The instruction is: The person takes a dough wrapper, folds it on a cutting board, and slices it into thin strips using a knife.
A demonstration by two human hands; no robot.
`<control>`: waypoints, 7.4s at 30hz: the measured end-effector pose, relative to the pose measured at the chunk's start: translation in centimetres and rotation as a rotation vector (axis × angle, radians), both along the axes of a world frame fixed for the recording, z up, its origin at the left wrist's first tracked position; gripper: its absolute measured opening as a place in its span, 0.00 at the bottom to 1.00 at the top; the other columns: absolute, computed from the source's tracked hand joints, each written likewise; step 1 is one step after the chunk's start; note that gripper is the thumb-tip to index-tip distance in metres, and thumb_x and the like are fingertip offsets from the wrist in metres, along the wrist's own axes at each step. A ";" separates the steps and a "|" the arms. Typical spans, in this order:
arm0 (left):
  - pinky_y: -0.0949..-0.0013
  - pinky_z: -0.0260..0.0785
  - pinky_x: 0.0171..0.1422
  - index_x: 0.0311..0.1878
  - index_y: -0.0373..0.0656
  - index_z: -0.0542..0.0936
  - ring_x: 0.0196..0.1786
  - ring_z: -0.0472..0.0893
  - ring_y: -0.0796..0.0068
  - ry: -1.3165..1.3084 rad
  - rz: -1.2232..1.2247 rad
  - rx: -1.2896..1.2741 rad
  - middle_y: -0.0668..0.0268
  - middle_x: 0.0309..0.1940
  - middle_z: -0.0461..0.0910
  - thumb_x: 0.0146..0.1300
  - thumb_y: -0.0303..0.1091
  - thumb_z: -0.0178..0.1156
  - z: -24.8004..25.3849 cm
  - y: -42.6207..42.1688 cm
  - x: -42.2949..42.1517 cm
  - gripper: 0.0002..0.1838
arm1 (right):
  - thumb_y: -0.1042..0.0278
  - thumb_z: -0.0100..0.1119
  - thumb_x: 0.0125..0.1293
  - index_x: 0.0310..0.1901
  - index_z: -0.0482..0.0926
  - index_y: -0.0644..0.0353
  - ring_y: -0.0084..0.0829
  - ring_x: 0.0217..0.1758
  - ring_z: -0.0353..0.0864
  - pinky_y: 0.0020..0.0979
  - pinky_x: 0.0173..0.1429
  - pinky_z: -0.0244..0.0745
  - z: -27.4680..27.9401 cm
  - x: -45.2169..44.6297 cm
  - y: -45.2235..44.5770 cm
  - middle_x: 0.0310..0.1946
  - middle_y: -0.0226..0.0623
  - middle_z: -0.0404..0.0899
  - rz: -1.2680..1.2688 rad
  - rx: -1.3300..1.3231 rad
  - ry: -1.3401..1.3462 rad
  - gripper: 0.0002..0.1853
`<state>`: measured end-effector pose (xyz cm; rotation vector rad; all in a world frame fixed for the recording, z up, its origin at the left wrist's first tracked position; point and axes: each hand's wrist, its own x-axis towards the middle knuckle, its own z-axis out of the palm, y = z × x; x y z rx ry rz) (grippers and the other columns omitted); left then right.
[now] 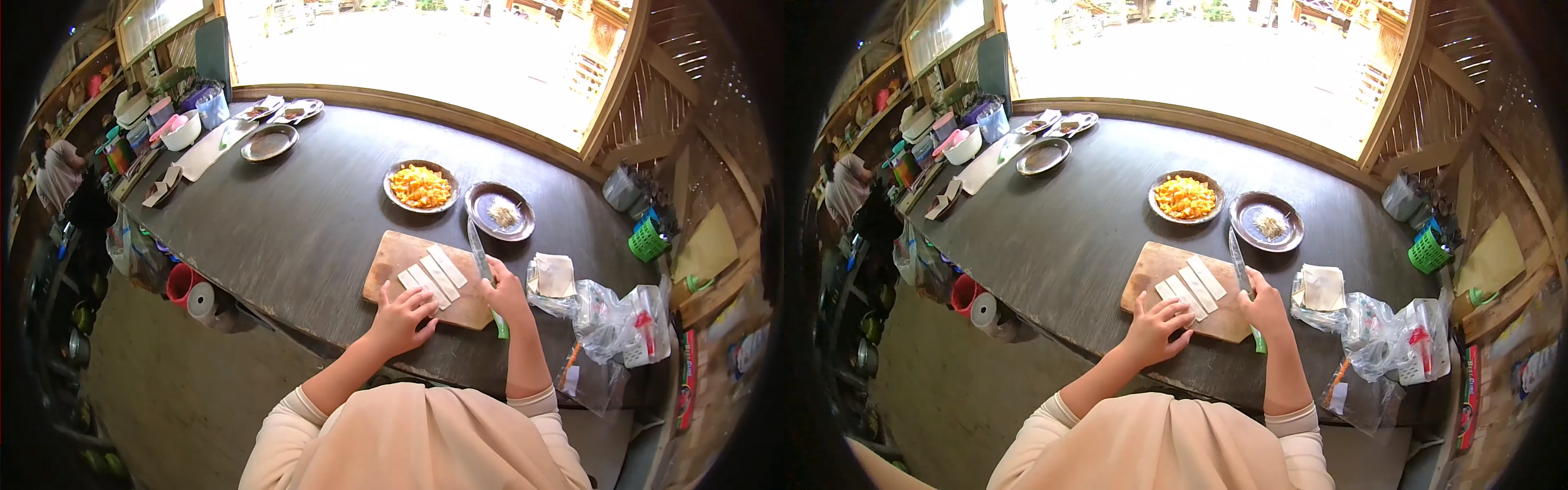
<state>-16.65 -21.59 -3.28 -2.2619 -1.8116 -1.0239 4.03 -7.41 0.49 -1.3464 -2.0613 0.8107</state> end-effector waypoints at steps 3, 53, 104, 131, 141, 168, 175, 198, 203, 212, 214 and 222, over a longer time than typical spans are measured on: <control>0.29 0.46 0.69 0.48 0.53 0.83 0.63 0.75 0.69 0.002 -0.023 -0.016 0.71 0.53 0.81 0.61 0.44 0.62 0.1 -0.1 0.0 0.14 | 0.65 0.55 0.57 0.66 0.69 0.51 0.47 0.37 0.82 0.41 0.48 0.76 1.6 -0.1 -0.5 0.34 0.51 0.79 -0.004 -0.027 -0.121 0.31; 0.30 0.42 0.71 0.66 0.44 0.69 0.69 0.68 0.57 -0.157 0.335 -0.255 0.57 0.65 0.71 0.66 0.53 0.55 2.7 2.3 -1.8 0.31 | 0.55 0.61 0.61 0.63 0.72 0.53 0.39 0.62 0.72 0.62 0.71 0.54 -0.8 -4.5 -4.8 0.54 0.38 0.75 0.178 0.364 -0.312 0.29; 0.34 0.44 0.70 0.45 0.52 0.83 0.49 0.82 0.70 -0.134 0.115 -0.097 0.70 0.41 0.85 0.63 0.31 0.59 1.5 5.6 -2.1 0.09 | 0.69 0.60 0.62 0.40 0.83 0.53 0.32 0.46 0.81 0.40 0.56 0.67 -1.6 -3.9 -2.9 0.39 0.28 0.83 0.225 0.455 -0.071 0.06; 0.29 0.41 0.71 0.63 0.54 0.73 0.62 0.73 0.61 -0.083 0.041 -0.249 0.62 0.55 0.74 0.58 0.40 0.61 2.2 4.9 -2.3 0.27 | 0.66 0.61 0.61 0.48 0.83 0.50 0.36 0.49 0.79 0.41 0.52 0.69 -1.2 -3.6 -3.1 0.40 0.31 0.80 0.276 0.435 -0.028 0.13; 0.28 0.38 0.71 0.59 0.53 0.76 0.62 0.72 0.64 -0.071 0.079 -0.281 0.66 0.51 0.74 0.56 0.40 0.62 2.9 4.6 -2.2 0.25 | 0.63 0.65 0.58 0.52 0.80 0.53 0.36 0.51 0.79 0.42 0.53 0.70 -0.5 -2.7 -2.7 0.43 0.35 0.79 0.274 0.360 -0.109 0.19; 0.66 0.75 0.43 0.47 0.38 0.81 0.34 0.82 0.65 -0.381 0.036 -0.129 0.59 0.38 0.81 0.56 0.25 0.59 2.7 5.0 -3.6 0.14 | 0.80 0.60 0.57 0.54 0.78 0.64 0.33 0.35 0.82 0.31 0.44 0.78 0.7 -1.6 -2.6 0.45 0.45 0.78 0.310 0.137 0.034 0.21; 0.67 0.76 0.42 0.46 0.35 0.80 0.35 0.83 0.66 -0.441 -0.006 -0.188 0.56 0.41 0.81 0.58 0.28 0.62 3.0 4.9 -3.2 0.13 | 0.78 0.62 0.57 0.55 0.78 0.61 0.35 0.39 0.80 0.33 0.46 0.77 1.3 -2.1 -2.8 0.47 0.42 0.79 0.331 0.233 0.015 0.22; 0.54 0.55 0.59 0.47 0.53 0.82 0.52 0.77 0.70 -0.135 0.169 -0.138 0.74 0.44 0.80 0.59 0.36 0.63 1.7 5.7 -4.0 0.12 | 0.78 0.61 0.59 0.45 0.82 0.63 0.45 0.47 0.80 0.39 0.53 0.75 -1.1 -5.0 -1.0 0.42 0.43 0.81 0.352 0.465 0.057 0.11; 0.53 0.55 0.61 0.46 0.52 0.82 0.54 0.76 0.69 -0.167 0.232 -0.110 0.72 0.46 0.80 0.60 0.35 0.62 0.9 6.4 -4.7 0.11 | 0.76 0.58 0.62 0.42 0.83 0.62 0.46 0.48 0.80 0.40 0.54 0.75 -0.8 -6.4 0.0 0.43 0.44 0.81 0.385 0.406 -0.011 0.08; 0.56 0.56 0.61 0.47 0.50 0.82 0.55 0.76 0.67 -0.289 0.265 -0.096 0.68 0.47 0.79 0.61 0.33 0.60 0.0 7.2 -5.6 0.11 | 0.74 0.55 0.62 0.45 0.82 0.64 0.46 0.51 0.79 0.43 0.55 0.75 0.4 -8.6 0.7 0.44 0.46 0.80 0.299 0.357 -0.103 0.11; 0.57 0.56 0.60 0.48 0.50 0.82 0.55 0.76 0.67 -0.292 0.273 -0.064 0.69 0.47 0.79 0.60 0.31 0.60 -0.3 7.2 -5.6 0.12 | 0.74 0.56 0.61 0.45 0.82 0.64 0.46 0.51 0.79 0.42 0.55 0.75 0.6 -8.5 0.8 0.44 0.46 0.80 0.280 0.298 -0.094 0.12; 0.59 0.56 0.59 0.45 0.50 0.83 0.53 0.78 0.69 -0.252 0.264 0.002 0.70 0.47 0.80 0.60 0.28 0.59 0.2 6.7 -5.3 0.11 | 0.76 0.59 0.60 0.38 0.84 0.66 0.46 0.42 0.82 0.39 0.51 0.76 -0.9 -8.1 1.6 0.39 0.45 0.82 0.281 0.371 0.036 0.07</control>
